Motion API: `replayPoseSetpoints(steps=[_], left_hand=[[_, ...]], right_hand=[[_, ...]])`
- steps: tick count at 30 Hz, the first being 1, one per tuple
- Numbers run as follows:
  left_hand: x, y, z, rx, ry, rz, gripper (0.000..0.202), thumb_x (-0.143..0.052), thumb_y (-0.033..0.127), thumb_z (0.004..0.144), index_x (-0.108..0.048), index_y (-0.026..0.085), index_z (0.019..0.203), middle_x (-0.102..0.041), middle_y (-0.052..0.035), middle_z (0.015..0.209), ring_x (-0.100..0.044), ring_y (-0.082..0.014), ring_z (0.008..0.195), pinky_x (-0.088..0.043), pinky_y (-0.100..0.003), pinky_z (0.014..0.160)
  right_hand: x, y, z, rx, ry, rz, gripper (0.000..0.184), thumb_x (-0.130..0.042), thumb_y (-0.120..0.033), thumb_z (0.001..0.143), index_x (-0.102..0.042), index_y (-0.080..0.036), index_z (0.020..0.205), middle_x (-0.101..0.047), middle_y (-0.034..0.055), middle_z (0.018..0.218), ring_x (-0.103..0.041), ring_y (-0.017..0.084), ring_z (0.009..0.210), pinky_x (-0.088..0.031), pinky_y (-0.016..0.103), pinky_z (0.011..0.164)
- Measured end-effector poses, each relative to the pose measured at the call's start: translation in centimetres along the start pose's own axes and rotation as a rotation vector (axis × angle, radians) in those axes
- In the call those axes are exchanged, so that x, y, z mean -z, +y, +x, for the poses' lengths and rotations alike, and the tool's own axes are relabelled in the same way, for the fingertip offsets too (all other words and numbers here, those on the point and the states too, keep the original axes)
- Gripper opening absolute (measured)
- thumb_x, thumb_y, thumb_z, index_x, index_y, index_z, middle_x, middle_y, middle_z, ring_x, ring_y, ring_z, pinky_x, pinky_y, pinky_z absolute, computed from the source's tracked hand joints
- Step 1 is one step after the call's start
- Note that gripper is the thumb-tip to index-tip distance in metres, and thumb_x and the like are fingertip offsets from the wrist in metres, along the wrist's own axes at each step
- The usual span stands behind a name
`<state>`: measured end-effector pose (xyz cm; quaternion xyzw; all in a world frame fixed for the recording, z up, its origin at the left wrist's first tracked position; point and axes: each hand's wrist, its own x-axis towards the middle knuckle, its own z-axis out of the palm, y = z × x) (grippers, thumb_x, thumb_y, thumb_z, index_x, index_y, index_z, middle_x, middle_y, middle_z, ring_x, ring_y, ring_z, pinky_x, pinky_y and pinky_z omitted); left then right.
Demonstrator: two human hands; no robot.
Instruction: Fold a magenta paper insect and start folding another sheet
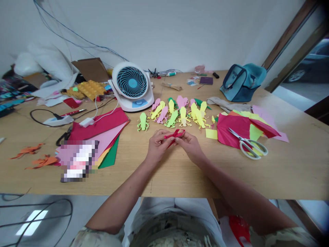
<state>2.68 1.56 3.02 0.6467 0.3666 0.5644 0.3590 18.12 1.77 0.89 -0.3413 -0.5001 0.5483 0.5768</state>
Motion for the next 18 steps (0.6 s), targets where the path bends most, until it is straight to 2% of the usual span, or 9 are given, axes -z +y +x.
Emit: replayPoseSetpoints(steps=[4, 9, 11, 14, 18], left_hand=[[-0.4, 0.1, -0.1, 0.053, 0.032, 0.010, 0.014, -0.078, 0.034, 0.079, -0.080, 0.022, 0.086, -0.067, -0.0039, 0.084, -0.056, -0.0148, 0.073, -0.041, -0.026, 0.065], [-0.3, 0.1, -0.1, 0.076, 0.068, 0.055, 0.016, -0.075, 0.036, 0.082, -0.078, 0.020, 0.086, -0.067, -0.0032, 0.083, -0.058, -0.0151, 0.077, -0.042, -0.025, 0.069], [-0.3, -0.1, -0.1, 0.083, 0.073, 0.062, 0.017, -0.075, 0.036, 0.082, -0.078, 0.021, 0.087, -0.067, -0.0032, 0.085, -0.059, -0.0150, 0.078, -0.042, -0.024, 0.068], [-0.3, -0.3, -0.2, 0.113, 0.041, 0.027, 0.018, -0.074, 0.036, 0.083, -0.077, 0.020, 0.090, -0.069, -0.0039, 0.089, -0.060, -0.0150, 0.081, -0.044, -0.024, 0.070], [-0.6, -0.4, -0.2, 0.244, 0.003, -0.105, 0.018, -0.073, 0.035, 0.081, -0.074, 0.019, 0.089, -0.070, -0.0013, 0.083, -0.059, -0.0123, 0.073, -0.044, -0.023, 0.070]], right_hand=[[-0.5, 0.2, -0.1, 0.005, 0.002, -0.020, 0.034, -0.085, -0.047, 0.067, -0.067, -0.022, 0.082, -0.070, 0.0011, 0.079, -0.062, 0.015, 0.068, -0.054, 0.030, 0.067], [-0.2, -0.4, -0.4, 0.077, 0.011, -0.040, 0.033, -0.080, -0.045, 0.074, -0.064, -0.024, 0.093, -0.071, 0.0025, 0.091, -0.065, 0.017, 0.083, -0.054, 0.031, 0.078], [0.2, -0.7, -0.4, 0.085, 0.045, -0.077, 0.030, -0.077, -0.046, 0.078, -0.064, -0.023, 0.093, -0.070, 0.0022, 0.089, -0.064, 0.016, 0.080, -0.053, 0.031, 0.076], [0.4, -0.8, -0.2, 0.062, 0.089, -0.108, 0.030, -0.077, -0.048, 0.076, -0.062, -0.023, 0.083, -0.066, -0.0003, 0.076, -0.060, 0.015, 0.070, -0.051, 0.029, 0.068], [0.1, -0.6, 0.1, 0.063, 0.095, -0.087, 0.031, -0.079, -0.047, 0.072, -0.060, -0.023, 0.079, -0.064, -0.0017, 0.072, -0.059, 0.015, 0.066, -0.050, 0.029, 0.064]])
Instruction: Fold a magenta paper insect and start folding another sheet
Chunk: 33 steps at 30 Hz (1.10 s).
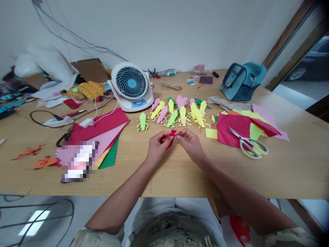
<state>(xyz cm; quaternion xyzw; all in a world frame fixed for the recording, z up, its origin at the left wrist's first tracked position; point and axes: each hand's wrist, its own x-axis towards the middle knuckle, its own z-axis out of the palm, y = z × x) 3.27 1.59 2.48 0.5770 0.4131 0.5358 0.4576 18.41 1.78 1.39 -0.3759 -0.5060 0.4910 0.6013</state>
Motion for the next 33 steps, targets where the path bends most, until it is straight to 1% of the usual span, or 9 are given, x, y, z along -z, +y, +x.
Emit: replayPoseSetpoints(steps=[4, 8, 12, 15, 19, 23, 28, 31, 33], left_hand=[[-0.3, 0.3, 0.1, 0.071, -0.015, -0.088, 0.021, -0.077, 0.037, 0.075, -0.071, 0.018, 0.082, -0.069, 0.0001, 0.078, -0.057, -0.0114, 0.068, -0.044, -0.023, 0.066], [-0.4, 0.9, 0.0, 0.065, -0.006, -0.051, 0.020, -0.077, 0.034, 0.073, -0.071, 0.017, 0.082, -0.068, -0.0001, 0.077, -0.054, -0.0110, 0.067, -0.041, -0.023, 0.065], [-0.2, 1.1, -0.1, 0.058, 0.022, 0.000, 0.017, -0.074, 0.032, 0.075, -0.070, 0.016, 0.081, -0.061, 0.0025, 0.069, -0.045, -0.0092, 0.059, -0.035, -0.022, 0.058], [-0.2, 1.1, 0.0, 0.054, 0.025, 0.008, 0.018, -0.073, 0.033, 0.075, -0.069, 0.016, 0.081, -0.058, 0.0036, 0.066, -0.041, -0.0086, 0.058, -0.031, -0.022, 0.057], [-0.3, 0.7, 0.1, 0.089, 0.008, -0.019, 0.021, -0.073, 0.034, 0.075, -0.070, 0.015, 0.082, -0.061, 0.0020, 0.069, -0.045, -0.0093, 0.061, -0.033, -0.022, 0.060], [-0.3, 0.1, 0.2, 0.121, 0.022, -0.064, 0.020, -0.075, 0.034, 0.073, -0.069, 0.015, 0.078, -0.062, 0.0017, 0.071, -0.050, -0.0102, 0.065, -0.037, -0.022, 0.065], [-0.3, -0.3, 0.3, 0.071, 0.011, -0.065, 0.018, -0.073, 0.033, 0.075, -0.071, 0.016, 0.082, -0.065, 0.0011, 0.076, -0.052, -0.0106, 0.069, -0.040, -0.023, 0.070], [-0.2, -0.1, 0.3, 0.036, 0.009, -0.048, 0.017, -0.073, 0.032, 0.076, -0.071, 0.017, 0.083, -0.066, 0.0006, 0.078, -0.053, -0.0114, 0.072, -0.041, -0.023, 0.073], [-0.2, 0.0, 0.2, 0.029, 0.004, -0.022, 0.017, -0.073, 0.032, 0.077, -0.071, 0.017, 0.084, -0.066, 0.0005, 0.077, -0.053, -0.0118, 0.071, -0.041, -0.024, 0.071]], right_hand=[[-0.1, 0.2, 0.0, 0.026, 0.002, -0.008, 0.030, -0.078, -0.046, 0.074, -0.059, -0.024, 0.079, -0.062, -0.0023, 0.071, -0.059, 0.015, 0.065, -0.050, 0.029, 0.064], [-0.1, 0.5, -0.1, 0.038, -0.011, -0.018, 0.028, -0.077, -0.045, 0.076, -0.059, -0.024, 0.080, -0.062, -0.0018, 0.072, -0.057, 0.015, 0.066, -0.048, 0.029, 0.064], [-0.2, 0.3, -0.2, 0.018, -0.035, 0.002, 0.029, -0.079, -0.045, 0.074, -0.062, -0.023, 0.084, -0.065, -0.0003, 0.077, -0.058, 0.015, 0.071, -0.049, 0.029, 0.066], [-0.2, -0.1, -0.2, -0.002, -0.023, 0.008, 0.032, -0.079, -0.048, 0.074, -0.063, -0.022, 0.084, -0.067, 0.0008, 0.079, -0.060, 0.015, 0.074, -0.049, 0.029, 0.069], [0.0, -0.3, -0.1, -0.035, -0.014, 0.008, 0.033, -0.079, -0.051, 0.075, -0.066, -0.021, 0.082, -0.067, 0.0006, 0.079, -0.059, 0.015, 0.073, -0.049, 0.029, 0.069], [0.1, 0.0, 0.0, -0.054, -0.019, 0.026, 0.033, -0.080, -0.051, 0.074, -0.068, -0.021, 0.083, -0.068, 0.0002, 0.078, -0.059, 0.014, 0.072, -0.048, 0.029, 0.070], [0.2, 0.1, 0.0, -0.037, -0.037, 0.032, 0.033, -0.080, -0.049, 0.074, -0.068, -0.021, 0.086, -0.071, 0.0015, 0.084, -0.062, 0.016, 0.078, -0.050, 0.030, 0.074], [0.3, 0.2, 0.0, -0.009, -0.045, 0.031, 0.032, -0.081, -0.048, 0.074, -0.067, -0.021, 0.087, -0.070, 0.0013, 0.082, -0.062, 0.015, 0.077, -0.050, 0.030, 0.074], [0.3, 0.3, 0.1, 0.017, -0.052, 0.036, 0.032, -0.081, -0.048, 0.074, -0.067, -0.022, 0.085, -0.069, 0.0008, 0.080, -0.061, 0.015, 0.075, -0.050, 0.029, 0.073]])
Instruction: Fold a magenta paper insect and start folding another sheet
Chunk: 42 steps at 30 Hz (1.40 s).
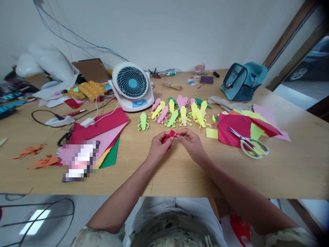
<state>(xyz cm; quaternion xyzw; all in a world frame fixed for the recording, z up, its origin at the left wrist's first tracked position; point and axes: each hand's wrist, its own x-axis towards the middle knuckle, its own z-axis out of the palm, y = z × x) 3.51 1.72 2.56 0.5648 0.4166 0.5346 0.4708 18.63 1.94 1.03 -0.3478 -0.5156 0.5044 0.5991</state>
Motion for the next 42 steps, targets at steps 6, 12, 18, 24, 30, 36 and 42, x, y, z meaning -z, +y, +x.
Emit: replayPoseSetpoints(steps=[6, 12, 18, 24, 30, 36, 42], left_hand=[[0.1, 0.7, -0.3, -0.014, -0.004, 0.068, 0.020, -0.074, 0.034, 0.076, -0.072, 0.015, 0.084, -0.065, -0.0002, 0.074, -0.050, -0.0118, 0.066, -0.037, -0.024, 0.064], [0.3, 0.6, -0.3, -0.028, 0.006, 0.103, 0.020, -0.071, 0.034, 0.079, -0.073, 0.014, 0.085, -0.063, 0.0003, 0.072, -0.046, -0.0106, 0.062, -0.034, -0.024, 0.060], [0.3, 0.3, -0.1, -0.113, 0.023, 0.165, 0.014, -0.070, 0.029, 0.081, -0.072, 0.016, 0.083, -0.062, 0.0002, 0.074, -0.048, -0.0110, 0.064, -0.037, -0.024, 0.063], [0.4, 0.0, -0.2, -0.176, 0.021, 0.229, 0.011, -0.069, 0.027, 0.083, -0.073, 0.017, 0.083, -0.065, -0.0012, 0.079, -0.053, -0.0123, 0.070, -0.039, -0.025, 0.067], [0.5, -0.1, -0.2, -0.114, 0.008, 0.199, 0.017, -0.071, 0.032, 0.083, -0.074, 0.016, 0.087, -0.066, -0.0019, 0.079, -0.053, -0.0127, 0.069, -0.039, -0.025, 0.065], [0.8, 0.1, -0.1, -0.163, -0.027, 0.194, 0.016, -0.073, 0.033, 0.082, -0.075, 0.017, 0.085, -0.067, -0.0027, 0.080, -0.057, -0.0146, 0.074, -0.042, -0.026, 0.071], [1.1, 0.1, 0.4, -0.284, -0.006, 0.192, 0.020, -0.079, 0.040, 0.078, -0.077, 0.021, 0.079, -0.063, -0.0039, 0.081, -0.056, -0.0164, 0.077, -0.043, -0.029, 0.073]], right_hand=[[0.2, 0.6, 0.2, 0.010, -0.023, -0.009, 0.034, -0.081, -0.052, 0.073, -0.067, -0.023, 0.084, -0.066, 0.0007, 0.078, -0.060, 0.016, 0.075, -0.050, 0.030, 0.074], [0.6, 0.2, 0.1, -0.015, -0.073, -0.034, 0.034, -0.078, -0.053, 0.077, -0.070, -0.023, 0.089, -0.069, 0.0016, 0.084, -0.062, 0.017, 0.079, -0.050, 0.032, 0.079], [0.9, 0.1, -0.1, -0.018, -0.091, -0.043, 0.032, -0.066, -0.054, 0.089, -0.072, -0.022, 0.087, -0.068, 0.0013, 0.082, -0.063, 0.016, 0.078, -0.049, 0.031, 0.080], [0.5, -0.6, 0.1, -0.038, -0.061, -0.083, 0.036, -0.077, -0.055, 0.076, -0.070, -0.021, 0.085, -0.069, 0.0014, 0.080, -0.062, 0.016, 0.074, -0.051, 0.031, 0.075], [0.6, -0.6, 0.3, -0.012, -0.075, -0.094, 0.032, -0.076, -0.051, 0.077, -0.070, -0.022, 0.088, -0.071, 0.0025, 0.085, -0.063, 0.016, 0.075, -0.053, 0.032, 0.075], [0.9, -0.6, 0.2, 0.027, -0.099, -0.117, 0.025, -0.074, -0.046, 0.080, -0.067, -0.023, 0.089, -0.067, 0.0017, 0.084, -0.060, 0.016, 0.075, -0.051, 0.031, 0.072], [1.2, -1.0, -0.1, 0.241, -0.127, -0.295, 0.013, -0.067, -0.036, 0.089, -0.068, -0.024, 0.089, -0.065, 0.0027, 0.086, -0.061, 0.018, 0.081, -0.049, 0.033, 0.076]])
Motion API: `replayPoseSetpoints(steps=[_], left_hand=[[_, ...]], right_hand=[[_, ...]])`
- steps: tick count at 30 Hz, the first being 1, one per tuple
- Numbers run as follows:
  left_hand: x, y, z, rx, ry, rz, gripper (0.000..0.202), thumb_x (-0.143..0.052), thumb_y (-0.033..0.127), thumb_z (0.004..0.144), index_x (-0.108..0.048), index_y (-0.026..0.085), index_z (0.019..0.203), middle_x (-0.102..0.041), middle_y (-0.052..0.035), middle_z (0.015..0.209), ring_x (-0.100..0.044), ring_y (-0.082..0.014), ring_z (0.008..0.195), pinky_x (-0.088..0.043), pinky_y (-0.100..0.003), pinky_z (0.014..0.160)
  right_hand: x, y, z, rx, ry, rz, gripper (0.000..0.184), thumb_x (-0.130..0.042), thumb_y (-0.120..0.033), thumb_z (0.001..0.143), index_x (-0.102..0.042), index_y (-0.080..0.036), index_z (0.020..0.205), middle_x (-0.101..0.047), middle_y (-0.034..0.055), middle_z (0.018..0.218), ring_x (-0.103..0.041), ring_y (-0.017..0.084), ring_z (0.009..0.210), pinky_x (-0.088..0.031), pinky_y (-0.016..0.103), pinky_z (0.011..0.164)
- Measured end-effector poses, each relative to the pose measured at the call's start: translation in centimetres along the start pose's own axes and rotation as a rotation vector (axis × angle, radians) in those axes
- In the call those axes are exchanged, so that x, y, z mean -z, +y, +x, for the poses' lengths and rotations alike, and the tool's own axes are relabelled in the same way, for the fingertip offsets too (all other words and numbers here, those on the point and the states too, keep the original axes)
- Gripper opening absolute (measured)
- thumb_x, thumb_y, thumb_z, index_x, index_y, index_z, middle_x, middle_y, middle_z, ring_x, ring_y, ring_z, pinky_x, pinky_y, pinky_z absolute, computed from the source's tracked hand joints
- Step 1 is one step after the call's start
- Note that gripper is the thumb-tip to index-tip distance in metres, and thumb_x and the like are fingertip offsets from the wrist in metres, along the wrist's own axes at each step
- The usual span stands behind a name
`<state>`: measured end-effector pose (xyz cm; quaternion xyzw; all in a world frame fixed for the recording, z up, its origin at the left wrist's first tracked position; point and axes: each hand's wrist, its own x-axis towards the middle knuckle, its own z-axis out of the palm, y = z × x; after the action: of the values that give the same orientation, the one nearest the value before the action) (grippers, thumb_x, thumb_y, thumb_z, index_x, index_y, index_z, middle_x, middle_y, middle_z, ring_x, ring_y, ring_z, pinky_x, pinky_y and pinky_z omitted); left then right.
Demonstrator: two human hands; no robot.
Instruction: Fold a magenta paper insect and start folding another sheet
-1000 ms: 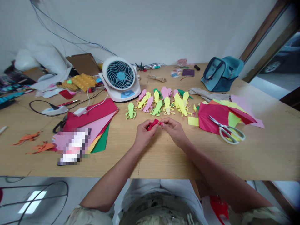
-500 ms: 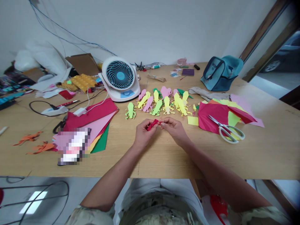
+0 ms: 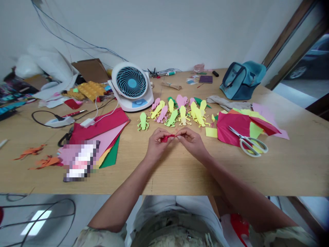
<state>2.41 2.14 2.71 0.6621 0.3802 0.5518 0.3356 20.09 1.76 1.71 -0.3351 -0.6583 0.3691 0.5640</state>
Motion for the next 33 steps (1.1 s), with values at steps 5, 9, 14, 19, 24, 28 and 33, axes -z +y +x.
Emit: replayPoseSetpoints(steps=[5, 9, 14, 19, 24, 28, 33], left_hand=[[0.6, -0.3, 0.3, -0.169, -0.015, 0.174, 0.015, -0.078, 0.039, 0.081, -0.081, 0.025, 0.081, -0.061, -0.0041, 0.076, -0.054, -0.0180, 0.078, -0.042, -0.033, 0.077], [1.0, -1.1, 0.3, -0.289, -0.001, 0.239, 0.014, -0.075, 0.040, 0.083, -0.082, 0.027, 0.085, -0.060, -0.0049, 0.084, -0.054, -0.0171, 0.078, -0.041, -0.031, 0.071], [1.4, -1.8, 0.3, -0.379, -0.016, 0.315, 0.013, -0.073, 0.039, 0.086, -0.081, 0.030, 0.090, -0.063, -0.0054, 0.088, -0.056, -0.0167, 0.080, -0.042, -0.031, 0.071], [1.9, -1.8, 0.5, -0.436, -0.030, 0.447, 0.013, -0.070, 0.039, 0.089, -0.081, 0.033, 0.090, -0.069, -0.0059, 0.085, -0.057, -0.0173, 0.079, -0.043, -0.033, 0.075], [1.7, -1.1, 0.4, -0.356, -0.052, 0.317, 0.014, -0.074, 0.040, 0.085, -0.082, 0.030, 0.090, -0.062, -0.0029, 0.070, -0.053, -0.0140, 0.065, -0.039, -0.028, 0.063], [0.9, -0.3, 0.3, -0.108, 0.010, 0.082, 0.020, -0.081, 0.042, 0.076, -0.080, 0.022, 0.079, -0.057, -0.0012, 0.068, -0.051, -0.0139, 0.064, -0.039, -0.027, 0.061], [-0.2, 0.2, 0.1, 0.200, 0.049, -0.157, 0.027, -0.083, 0.041, 0.067, -0.071, 0.018, 0.068, -0.057, 0.0018, 0.064, -0.049, -0.0120, 0.062, -0.041, -0.027, 0.064]], right_hand=[[1.0, -0.8, 0.0, 0.220, -0.037, -0.208, 0.006, -0.066, -0.025, 0.091, -0.071, -0.025, 0.088, -0.063, 0.0033, 0.086, -0.059, 0.019, 0.083, -0.048, 0.035, 0.078], [1.5, -1.0, 0.1, 0.245, -0.052, -0.269, 0.006, -0.068, -0.026, 0.088, -0.074, -0.026, 0.089, -0.059, 0.0031, 0.084, -0.057, 0.019, 0.079, -0.048, 0.034, 0.071], [1.8, -1.2, 0.3, 0.280, -0.141, -0.278, 0.010, -0.064, -0.024, 0.091, -0.073, -0.026, 0.091, -0.064, 0.0041, 0.086, -0.061, 0.019, 0.080, -0.049, 0.035, 0.073], [2.0, -1.1, 0.5, 0.269, -0.131, -0.248, 0.009, -0.062, -0.024, 0.091, -0.071, -0.027, 0.088, -0.069, 0.0052, 0.089, -0.065, 0.021, 0.086, -0.051, 0.039, 0.080], [2.0, -0.6, 0.4, 0.239, -0.109, -0.222, 0.008, -0.063, -0.026, 0.091, -0.070, -0.026, 0.086, -0.070, 0.0052, 0.089, -0.065, 0.021, 0.087, -0.052, 0.039, 0.082], [1.5, 0.0, 0.4, 0.037, -0.006, -0.064, 0.017, -0.068, -0.030, 0.088, -0.068, -0.025, 0.104, -0.070, 0.0056, 0.096, -0.066, 0.019, 0.090, -0.053, 0.036, 0.083], [0.3, 0.5, 0.1, -0.214, -0.137, 0.118, 0.023, -0.071, -0.041, 0.084, -0.069, -0.021, 0.097, -0.071, 0.0031, 0.088, -0.066, 0.017, 0.080, -0.054, 0.031, 0.073]])
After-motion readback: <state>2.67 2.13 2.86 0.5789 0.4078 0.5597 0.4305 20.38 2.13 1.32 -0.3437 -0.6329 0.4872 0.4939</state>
